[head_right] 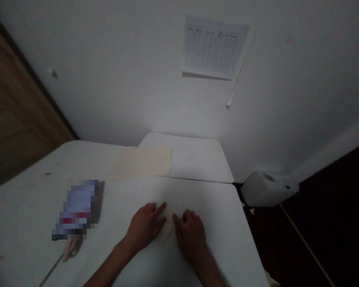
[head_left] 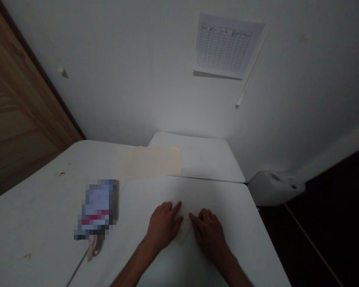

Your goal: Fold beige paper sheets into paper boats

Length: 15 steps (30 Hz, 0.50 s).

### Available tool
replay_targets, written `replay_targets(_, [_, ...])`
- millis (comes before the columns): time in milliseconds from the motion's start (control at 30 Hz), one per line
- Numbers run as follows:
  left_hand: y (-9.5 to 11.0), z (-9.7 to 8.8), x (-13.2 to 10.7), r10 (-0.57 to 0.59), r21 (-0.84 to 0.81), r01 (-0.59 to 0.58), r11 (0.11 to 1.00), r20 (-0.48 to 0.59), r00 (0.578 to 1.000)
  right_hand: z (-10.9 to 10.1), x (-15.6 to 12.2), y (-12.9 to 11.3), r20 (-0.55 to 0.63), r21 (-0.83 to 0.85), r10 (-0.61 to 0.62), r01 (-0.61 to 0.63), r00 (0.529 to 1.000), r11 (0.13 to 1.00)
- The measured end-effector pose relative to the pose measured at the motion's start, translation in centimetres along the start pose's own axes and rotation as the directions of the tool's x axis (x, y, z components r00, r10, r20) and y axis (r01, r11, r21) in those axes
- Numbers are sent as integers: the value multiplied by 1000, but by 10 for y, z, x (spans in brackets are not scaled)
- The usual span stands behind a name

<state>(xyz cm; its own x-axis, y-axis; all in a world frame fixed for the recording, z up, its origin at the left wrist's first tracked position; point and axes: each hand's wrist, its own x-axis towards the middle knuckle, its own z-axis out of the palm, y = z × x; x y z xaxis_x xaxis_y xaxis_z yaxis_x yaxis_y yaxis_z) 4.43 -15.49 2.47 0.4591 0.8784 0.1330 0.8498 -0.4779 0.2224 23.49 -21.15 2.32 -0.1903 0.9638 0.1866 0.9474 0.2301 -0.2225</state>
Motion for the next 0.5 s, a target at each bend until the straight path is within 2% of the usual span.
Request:
replay_targets(133, [-5,3,-4,-18,2,18,1000,-85,996,-2,-13,5,-24,6,22,-22,999,1000])
replay_targets(300, [-21,0,-14,-48,-8,47,999,-192,980,-1,-14,5,-60,42,24,-21,998,999])
replay_targets(500, [-34,-5,-27,-72,-32,66,997,-243,967,1,-11,2,-103,53,51,-46,993,998])
